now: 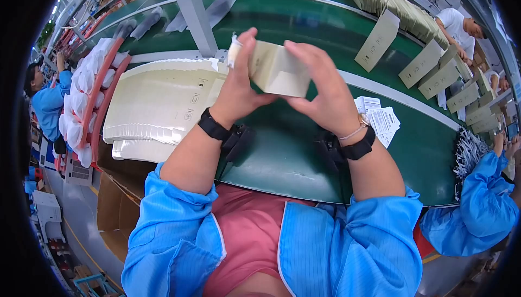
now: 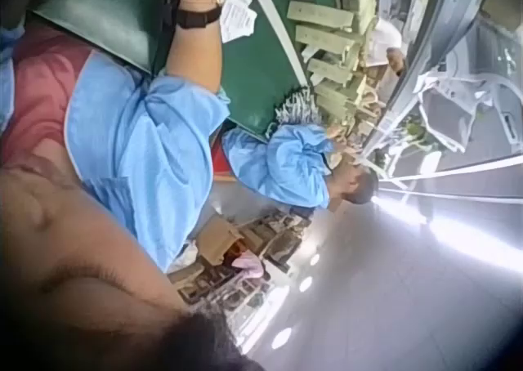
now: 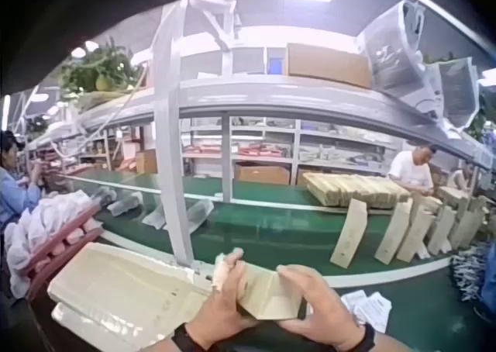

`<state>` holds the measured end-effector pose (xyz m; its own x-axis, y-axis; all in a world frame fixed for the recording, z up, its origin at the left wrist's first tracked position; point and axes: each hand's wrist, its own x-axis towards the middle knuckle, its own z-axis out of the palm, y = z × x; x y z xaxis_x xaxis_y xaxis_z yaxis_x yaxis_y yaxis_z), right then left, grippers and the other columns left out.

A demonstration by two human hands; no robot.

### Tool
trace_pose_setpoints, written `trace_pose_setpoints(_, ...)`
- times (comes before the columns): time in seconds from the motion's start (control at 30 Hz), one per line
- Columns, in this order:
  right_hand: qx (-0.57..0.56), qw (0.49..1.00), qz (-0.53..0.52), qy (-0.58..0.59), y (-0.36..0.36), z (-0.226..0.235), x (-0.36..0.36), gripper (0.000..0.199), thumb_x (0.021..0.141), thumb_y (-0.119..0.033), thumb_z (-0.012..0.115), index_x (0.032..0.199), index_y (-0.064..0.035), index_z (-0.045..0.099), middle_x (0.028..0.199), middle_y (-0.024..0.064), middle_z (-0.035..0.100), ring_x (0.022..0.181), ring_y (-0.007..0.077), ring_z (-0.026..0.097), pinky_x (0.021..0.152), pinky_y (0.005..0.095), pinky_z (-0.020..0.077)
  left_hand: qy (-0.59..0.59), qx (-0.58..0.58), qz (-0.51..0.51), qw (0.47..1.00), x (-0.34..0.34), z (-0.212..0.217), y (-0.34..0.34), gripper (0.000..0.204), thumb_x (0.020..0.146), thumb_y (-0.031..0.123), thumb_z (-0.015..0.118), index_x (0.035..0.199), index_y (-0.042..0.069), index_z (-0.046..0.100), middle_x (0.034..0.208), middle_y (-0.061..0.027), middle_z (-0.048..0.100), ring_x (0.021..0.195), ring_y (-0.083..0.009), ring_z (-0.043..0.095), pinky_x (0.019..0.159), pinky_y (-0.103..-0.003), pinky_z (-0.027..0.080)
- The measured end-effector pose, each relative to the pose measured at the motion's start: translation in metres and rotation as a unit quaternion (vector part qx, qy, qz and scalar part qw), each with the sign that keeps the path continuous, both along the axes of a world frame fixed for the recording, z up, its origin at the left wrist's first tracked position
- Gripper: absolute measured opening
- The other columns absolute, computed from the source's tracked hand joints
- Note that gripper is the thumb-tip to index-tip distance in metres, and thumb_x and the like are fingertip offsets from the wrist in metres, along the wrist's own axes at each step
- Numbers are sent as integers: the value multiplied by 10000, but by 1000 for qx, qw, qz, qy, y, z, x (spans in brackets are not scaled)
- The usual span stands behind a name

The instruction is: Folding and assembling small cardboard product boxes at a manual assembly station.

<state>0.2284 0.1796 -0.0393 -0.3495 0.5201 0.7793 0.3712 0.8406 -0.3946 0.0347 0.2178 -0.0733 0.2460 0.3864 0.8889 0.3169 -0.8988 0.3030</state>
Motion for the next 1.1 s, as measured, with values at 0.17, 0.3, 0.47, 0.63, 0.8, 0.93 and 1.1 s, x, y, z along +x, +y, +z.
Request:
trace_pose_setpoints(0.17,227,971,-17,-78,13,-17,33,735,654,43,743,1320,-117,476,1282,128,494,1199,305,491,969,402,445,-363,-501,-305,724,-3,-7,10,977,730,151,789,1463,98,146,1407,-167,364,1225,-301,452,1037,-443,357)
trace_pose_setpoints(0.3,133,945,55,-295,-13,-33,35,772,621,33,778,1315,-105,468,1271,117,507,1184,326,507,964,400,456,-241,-507,-196,804,-4,-7,12,942,762,190,778,1454,65,150,1354,-170,396,1140,-242,515,940,-377,448)
trace_pose_setpoints(0.47,-221,932,-78,-277,-9,-52,96,604,625,-17,805,1183,-68,578,1226,94,542,1118,267,548,946,356,468,-212,-343,-93,910,-4,-9,19,938,755,184,783,1446,58,160,1273,-174,442,1055,-220,557,863,-334,492)
trace_pose_setpoints(0.63,-365,910,16,-197,12,-57,116,452,658,-52,803,1078,-43,638,1195,71,554,1072,201,555,929,321,474,-192,-324,-106,920,-4,-8,17,895,749,187,785,1421,48,210,1217,-157,473,1045,-214,552,879,-333,484)
trace_pose_setpoints(0.8,-369,902,18,-221,13,-47,111,452,680,-79,799,1093,-41,618,1153,55,549,1039,178,543,913,298,462,-169,-327,-113,923,-2,-8,15,854,744,195,788,1395,46,257,1217,-154,479,1051,-213,546,889,-326,478)
trace_pose_setpoints(0.93,-381,893,3,-238,15,-47,108,493,697,-92,790,1142,-54,582,1124,43,534,1015,167,525,911,286,441,-176,-316,-116,925,-1,-5,12,840,741,206,790,1385,53,274,1214,-152,484,1055,-214,542,897,-327,472)
trace_pose_setpoints(1.1,-369,889,-10,-271,15,-46,104,512,720,-98,774,1179,-61,549,1121,38,521,1009,159,508,915,281,422,-162,-306,-105,932,-1,-5,12,835,735,229,793,1380,67,289,1204,-153,495,1059,-220,539,910,-333,462)
